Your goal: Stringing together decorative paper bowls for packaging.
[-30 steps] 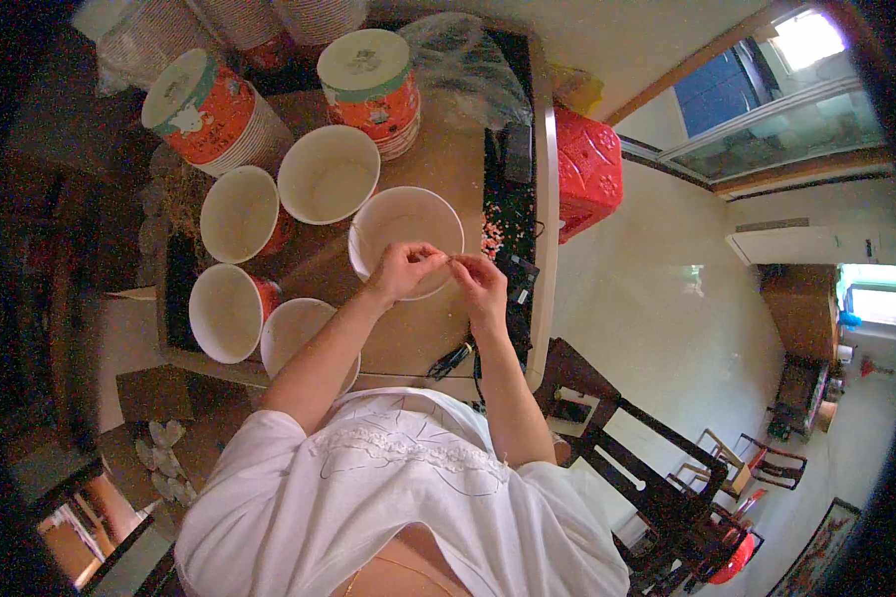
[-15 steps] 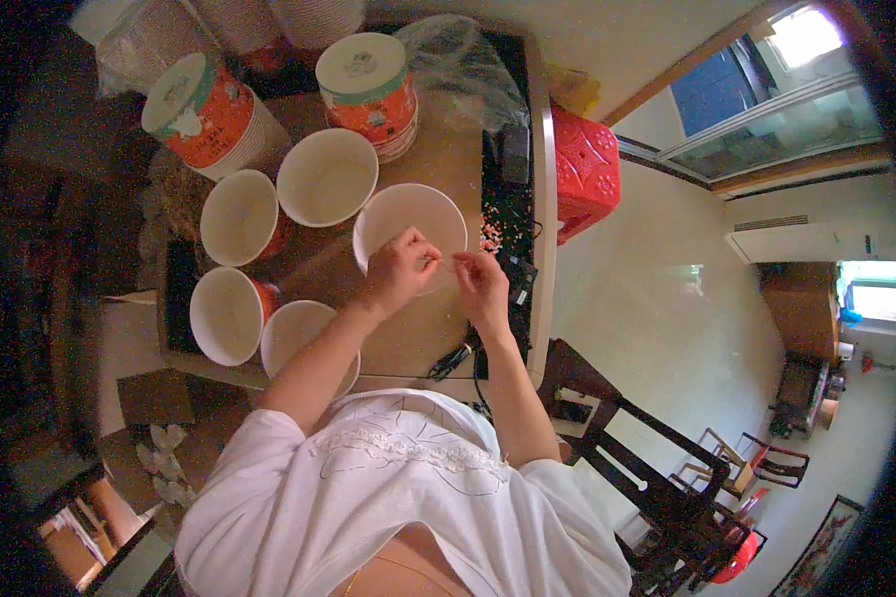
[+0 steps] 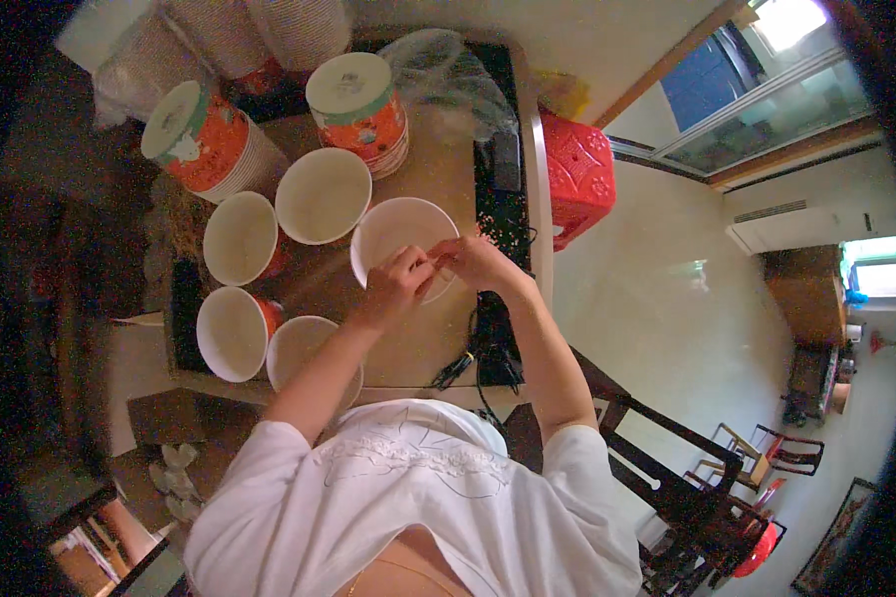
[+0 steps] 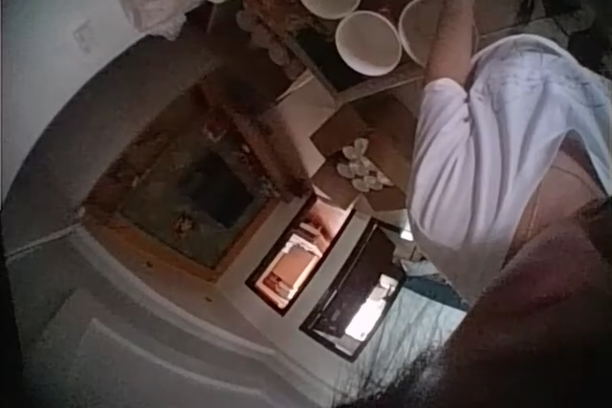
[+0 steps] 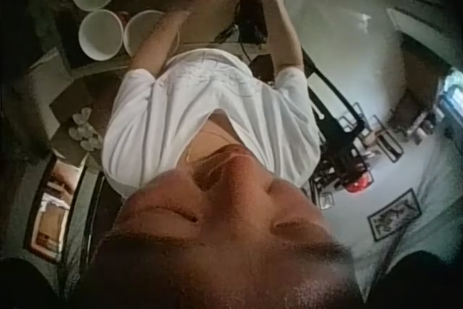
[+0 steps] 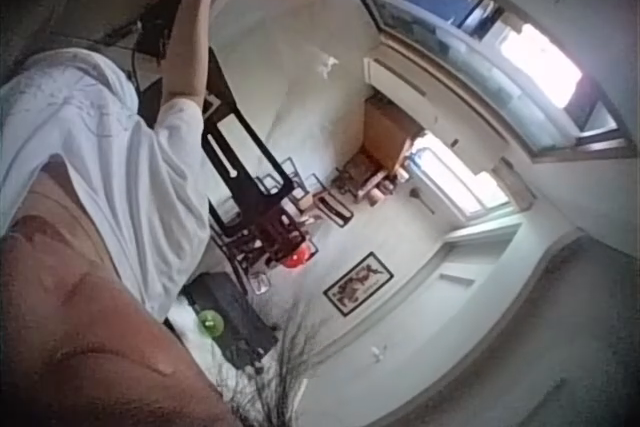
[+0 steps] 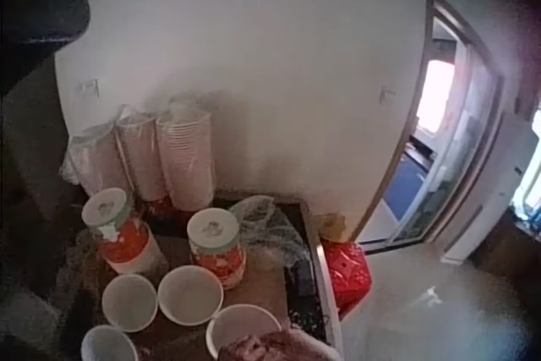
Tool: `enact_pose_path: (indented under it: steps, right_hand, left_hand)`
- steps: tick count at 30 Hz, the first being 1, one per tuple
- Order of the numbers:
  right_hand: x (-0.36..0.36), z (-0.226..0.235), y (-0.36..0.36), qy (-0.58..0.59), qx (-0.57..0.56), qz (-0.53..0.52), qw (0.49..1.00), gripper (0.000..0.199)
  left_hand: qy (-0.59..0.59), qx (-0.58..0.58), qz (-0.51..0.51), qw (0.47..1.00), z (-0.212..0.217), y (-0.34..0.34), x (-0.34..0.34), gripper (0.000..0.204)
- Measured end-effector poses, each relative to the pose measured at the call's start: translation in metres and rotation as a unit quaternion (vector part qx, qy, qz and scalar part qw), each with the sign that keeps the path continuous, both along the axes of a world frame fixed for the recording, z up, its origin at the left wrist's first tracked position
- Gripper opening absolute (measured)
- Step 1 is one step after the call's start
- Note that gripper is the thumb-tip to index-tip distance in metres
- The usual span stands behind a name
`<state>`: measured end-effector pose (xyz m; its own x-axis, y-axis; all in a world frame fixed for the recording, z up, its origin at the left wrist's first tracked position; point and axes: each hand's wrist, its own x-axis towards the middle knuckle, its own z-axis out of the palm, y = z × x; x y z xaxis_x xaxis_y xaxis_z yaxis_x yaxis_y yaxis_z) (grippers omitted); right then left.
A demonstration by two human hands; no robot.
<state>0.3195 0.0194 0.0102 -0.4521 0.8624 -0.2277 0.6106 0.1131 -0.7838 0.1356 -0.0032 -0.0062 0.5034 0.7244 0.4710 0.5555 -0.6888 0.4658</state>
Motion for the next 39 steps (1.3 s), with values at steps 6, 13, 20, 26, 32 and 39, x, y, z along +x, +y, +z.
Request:
enact_pose_path:
  steps: [6, 13, 20, 26, 32, 39]
  right_hand:
    - [0.003, 0.008, -0.008, 0.035, 0.013, -0.025, 0.999, 0.017]
    - [0.003, 0.0, -0.026, 0.022, -0.014, -0.103, 0.994, 0.011]
    - [0.0, -0.008, -0.024, 0.047, 0.034, -0.1, 0.993, 0.012]
    - [-0.004, -0.012, -0.022, -0.077, 0.051, -0.069, 0.993, 0.017]
    - [-0.002, -0.021, -0.017, -0.125, 0.066, -0.035, 0.989, 0.017]
    - [0.001, 0.002, -0.012, -0.07, 0.056, -0.036, 0.995, 0.016]
  left_hand:
    - [-0.071, -0.088, 0.049, 0.992, -0.001, -0.001, -0.002, 0.008]
    - [-0.078, -0.121, 0.065, 0.987, -0.007, 0.0, 0.001, 0.009]
    - [0.078, -0.093, 0.037, 0.992, -0.014, 0.0, -0.004, 0.006]
    - [0.075, -0.105, 0.066, 0.99, -0.02, 0.0, -0.002, 0.006]
    - [0.043, -0.17, 0.075, 0.982, -0.013, 0.0, 0.0, 0.009]
    - [-0.004, -0.375, 0.052, 0.926, -0.002, 0.0, 0.004, 0.021]
